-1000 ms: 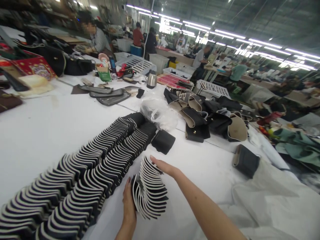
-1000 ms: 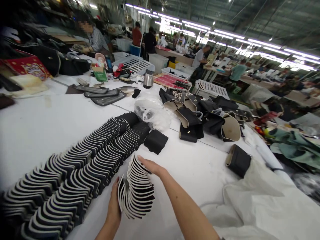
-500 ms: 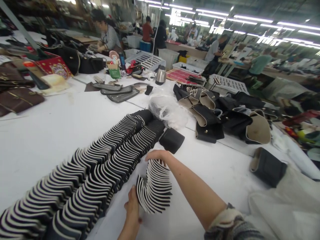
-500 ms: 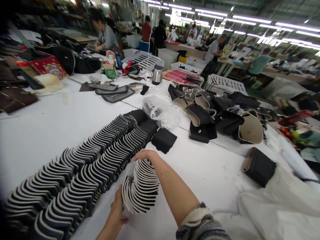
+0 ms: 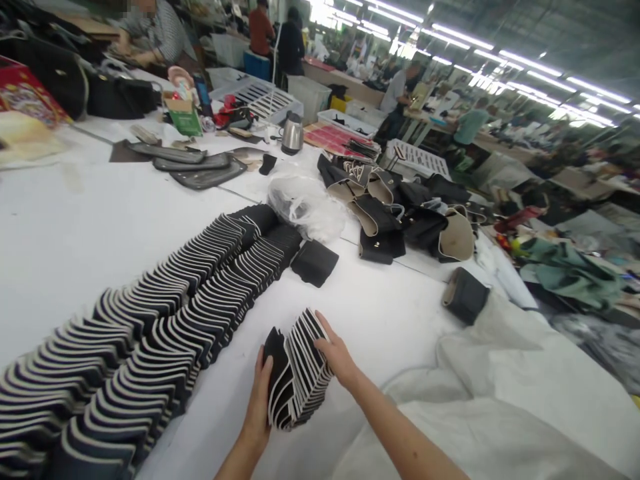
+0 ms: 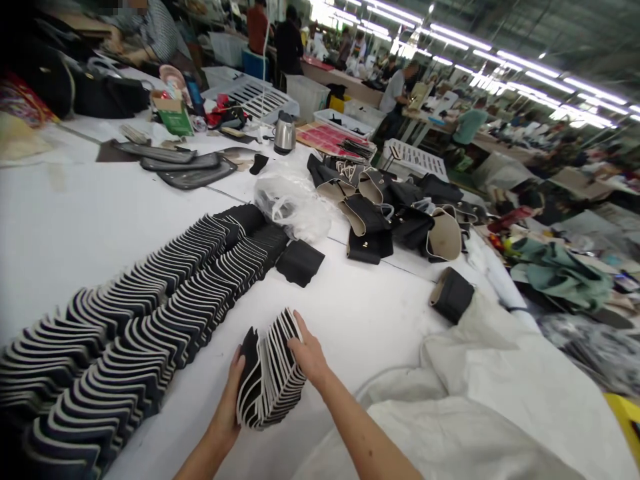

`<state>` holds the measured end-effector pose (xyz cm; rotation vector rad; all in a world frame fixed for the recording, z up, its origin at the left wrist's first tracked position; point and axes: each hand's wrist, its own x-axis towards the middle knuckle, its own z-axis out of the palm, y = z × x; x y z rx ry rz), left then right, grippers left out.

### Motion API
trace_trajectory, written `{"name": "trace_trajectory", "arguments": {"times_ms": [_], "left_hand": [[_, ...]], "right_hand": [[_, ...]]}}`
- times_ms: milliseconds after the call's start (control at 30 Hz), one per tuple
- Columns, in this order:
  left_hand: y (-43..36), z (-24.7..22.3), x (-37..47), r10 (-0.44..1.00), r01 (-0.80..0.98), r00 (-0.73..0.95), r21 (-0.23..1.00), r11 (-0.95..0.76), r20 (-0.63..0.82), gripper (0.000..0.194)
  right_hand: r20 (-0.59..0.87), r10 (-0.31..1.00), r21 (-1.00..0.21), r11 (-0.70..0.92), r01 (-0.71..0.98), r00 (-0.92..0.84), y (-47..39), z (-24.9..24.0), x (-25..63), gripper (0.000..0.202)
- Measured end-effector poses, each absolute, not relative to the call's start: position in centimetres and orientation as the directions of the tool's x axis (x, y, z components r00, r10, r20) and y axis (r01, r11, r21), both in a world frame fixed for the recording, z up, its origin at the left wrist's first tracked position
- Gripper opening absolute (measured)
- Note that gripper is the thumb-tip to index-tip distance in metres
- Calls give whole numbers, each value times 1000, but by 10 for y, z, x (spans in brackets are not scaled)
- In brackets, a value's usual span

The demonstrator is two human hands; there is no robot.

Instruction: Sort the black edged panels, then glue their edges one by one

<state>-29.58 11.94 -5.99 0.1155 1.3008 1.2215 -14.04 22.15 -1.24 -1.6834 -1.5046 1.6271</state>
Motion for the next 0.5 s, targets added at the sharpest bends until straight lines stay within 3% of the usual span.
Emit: {"name": "trace_trajectory", "arguments": {"times_ms": [133, 300, 367, 500], "left_hand": [[115, -74, -299, 844, -246, -186, 856, 456, -503, 68], [113, -99, -324, 865, 226, -242, 841, 491, -440, 58], [109, -99, -331, 870, 254, -227, 836, 487, -438, 60], [109, -71, -326, 797, 93, -207, 800, 593, -567, 71]], "right_hand": [[-461, 867, -885, -464, 30, -190, 160, -37, -99, 77], [-490, 834, -841, -529, -116, -253, 143, -43, -82, 71], [-493, 823, -846, -529, -64, -282, 152, -41, -80, 68], [-498, 826, -867, -484, 122, -263, 169, -40, -83, 76]]}}
